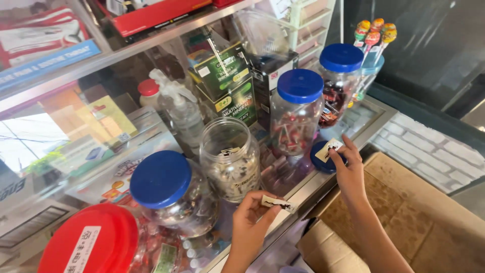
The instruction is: Organizing small packaged goods and jars of snacks on a glass display counter in a small shop.
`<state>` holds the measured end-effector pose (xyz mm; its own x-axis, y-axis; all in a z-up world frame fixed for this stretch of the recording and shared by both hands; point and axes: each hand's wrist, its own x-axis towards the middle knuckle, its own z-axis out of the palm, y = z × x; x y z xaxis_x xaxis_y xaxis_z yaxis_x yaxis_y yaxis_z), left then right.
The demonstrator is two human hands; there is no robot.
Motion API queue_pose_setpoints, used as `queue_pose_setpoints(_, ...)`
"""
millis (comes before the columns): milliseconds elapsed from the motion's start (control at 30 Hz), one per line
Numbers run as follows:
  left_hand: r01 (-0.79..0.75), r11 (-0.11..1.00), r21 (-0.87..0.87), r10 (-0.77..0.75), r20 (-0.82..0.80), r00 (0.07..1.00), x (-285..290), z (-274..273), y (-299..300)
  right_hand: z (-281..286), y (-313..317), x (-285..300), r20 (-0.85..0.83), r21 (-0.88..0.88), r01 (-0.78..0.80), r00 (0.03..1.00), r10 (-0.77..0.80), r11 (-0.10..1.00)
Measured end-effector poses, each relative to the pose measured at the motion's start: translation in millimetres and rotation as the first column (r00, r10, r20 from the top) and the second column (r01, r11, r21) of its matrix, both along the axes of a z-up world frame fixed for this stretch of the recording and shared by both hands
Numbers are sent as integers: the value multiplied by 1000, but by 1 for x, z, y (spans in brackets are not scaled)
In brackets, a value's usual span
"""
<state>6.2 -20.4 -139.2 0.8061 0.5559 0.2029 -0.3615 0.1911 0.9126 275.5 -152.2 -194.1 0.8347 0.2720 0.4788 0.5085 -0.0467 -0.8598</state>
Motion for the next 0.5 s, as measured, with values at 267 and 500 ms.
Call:
queue_pose_setpoints(267, -91, 996, -2, 91, -7, 996, -13, 4, 3, 53, 1, -50, -347, 280, -406, 802, 486, 870)
queue_pose_setpoints(500, -161, 986, 42, 160, 24, 987, -29, 18, 2, 55, 9, -63, -313, 355, -536, 704, 637, 766)
